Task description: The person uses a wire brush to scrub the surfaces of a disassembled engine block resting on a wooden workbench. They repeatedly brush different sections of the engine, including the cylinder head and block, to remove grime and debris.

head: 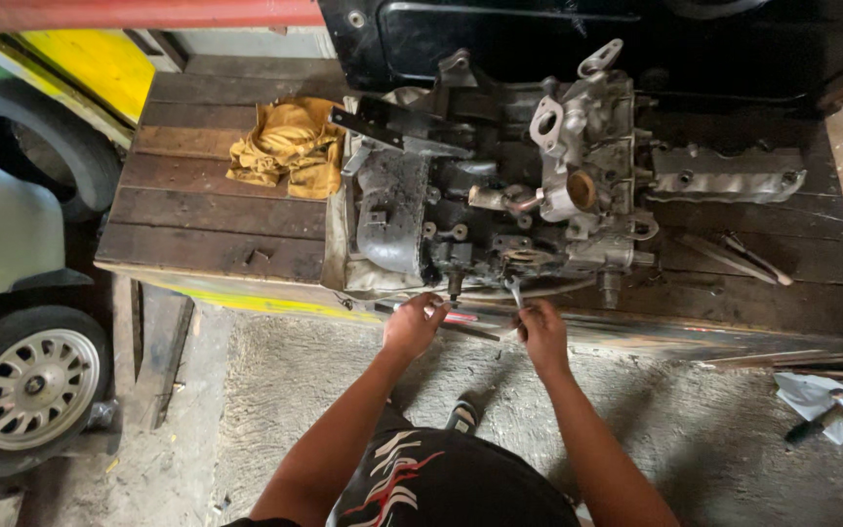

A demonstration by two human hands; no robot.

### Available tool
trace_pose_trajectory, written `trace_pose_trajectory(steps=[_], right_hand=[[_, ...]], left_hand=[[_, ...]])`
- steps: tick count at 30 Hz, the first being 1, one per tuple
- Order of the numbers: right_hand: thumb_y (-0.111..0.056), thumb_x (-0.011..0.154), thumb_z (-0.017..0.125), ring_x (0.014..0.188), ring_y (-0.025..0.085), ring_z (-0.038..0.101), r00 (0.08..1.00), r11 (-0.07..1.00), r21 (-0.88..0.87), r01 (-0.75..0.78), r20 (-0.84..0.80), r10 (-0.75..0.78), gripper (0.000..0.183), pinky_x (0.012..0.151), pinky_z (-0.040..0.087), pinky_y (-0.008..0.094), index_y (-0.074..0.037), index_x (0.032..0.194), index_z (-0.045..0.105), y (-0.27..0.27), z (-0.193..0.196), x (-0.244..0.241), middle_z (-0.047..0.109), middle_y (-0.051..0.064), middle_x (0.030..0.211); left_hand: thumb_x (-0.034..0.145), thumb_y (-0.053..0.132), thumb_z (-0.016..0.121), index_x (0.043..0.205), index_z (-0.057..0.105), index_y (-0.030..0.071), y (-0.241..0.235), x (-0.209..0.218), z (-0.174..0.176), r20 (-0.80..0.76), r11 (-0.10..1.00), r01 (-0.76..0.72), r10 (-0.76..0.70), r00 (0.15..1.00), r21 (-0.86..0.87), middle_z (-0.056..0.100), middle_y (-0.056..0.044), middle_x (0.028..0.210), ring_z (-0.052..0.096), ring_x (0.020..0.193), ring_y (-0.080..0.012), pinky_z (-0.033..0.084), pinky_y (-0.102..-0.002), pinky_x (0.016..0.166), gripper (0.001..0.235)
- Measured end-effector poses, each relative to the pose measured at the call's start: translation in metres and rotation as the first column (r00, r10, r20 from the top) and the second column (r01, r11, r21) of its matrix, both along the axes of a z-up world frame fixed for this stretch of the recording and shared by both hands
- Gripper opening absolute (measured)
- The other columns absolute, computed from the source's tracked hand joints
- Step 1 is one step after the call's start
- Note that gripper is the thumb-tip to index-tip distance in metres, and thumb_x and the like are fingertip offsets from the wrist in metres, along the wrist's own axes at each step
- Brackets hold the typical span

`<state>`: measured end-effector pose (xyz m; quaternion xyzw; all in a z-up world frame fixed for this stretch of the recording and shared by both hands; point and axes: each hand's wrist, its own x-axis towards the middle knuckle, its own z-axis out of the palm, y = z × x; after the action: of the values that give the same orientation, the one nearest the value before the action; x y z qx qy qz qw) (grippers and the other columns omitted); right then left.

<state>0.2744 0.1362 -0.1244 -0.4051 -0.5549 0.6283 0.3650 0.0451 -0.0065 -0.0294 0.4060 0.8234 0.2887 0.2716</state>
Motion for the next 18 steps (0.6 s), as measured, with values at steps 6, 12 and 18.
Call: trace_pose_trajectory(steps=[6,12,18], right_hand=[[-0.010,0.100,0.060,0.057,0.012,0.055,0.995,0.997,-0.062,-0.041,-0.096,0.035,0.015,0.050,0.043,0.028,0.003,0.108,0.062,0.003,-0.007,-0.001,0.070,0.011,0.079],[-0.013,0.100,0.062,0.060,0.012,0.059,0.996,0.995,0.063,-0.077,-0.040,0.080,0.017,0.052,0.045,0.027,-0.001,0.113,0.062,0.007,-0.017,-0.003,0.069,0.007,0.080],[-0.017,0.100,0.061,0.065,0.009,0.062,0.998,0.995,-0.085,-0.043,-0.056,0.039,0.022,0.052,0.051,0.028,-0.004,0.117,0.059,0.010,-0.011,-0.004,0.065,0.002,0.082]], left_hand=[[0.088,0.059,0.062,0.119,0.074,0.022,0.022,-0.003,-0.030,-0.059,0.966,0.070,-0.087,0.994,-0.248,0.075,-0.013,0.112,0.070,0.109,-0.0329,0.053,-0.046,0.092,0.050],[0.091,0.063,0.060,0.120,0.075,0.022,0.026,-0.010,-0.045,-0.050,0.975,0.081,-0.093,0.994,-0.208,0.074,-0.016,0.112,0.069,0.109,-0.0360,0.053,-0.049,0.093,0.052],[0.085,0.064,0.061,0.118,0.075,0.023,0.031,-0.012,-0.027,0.019,0.979,0.084,-0.082,0.996,-0.186,0.078,-0.012,0.108,0.074,0.104,-0.0322,0.056,-0.047,0.089,0.055]])
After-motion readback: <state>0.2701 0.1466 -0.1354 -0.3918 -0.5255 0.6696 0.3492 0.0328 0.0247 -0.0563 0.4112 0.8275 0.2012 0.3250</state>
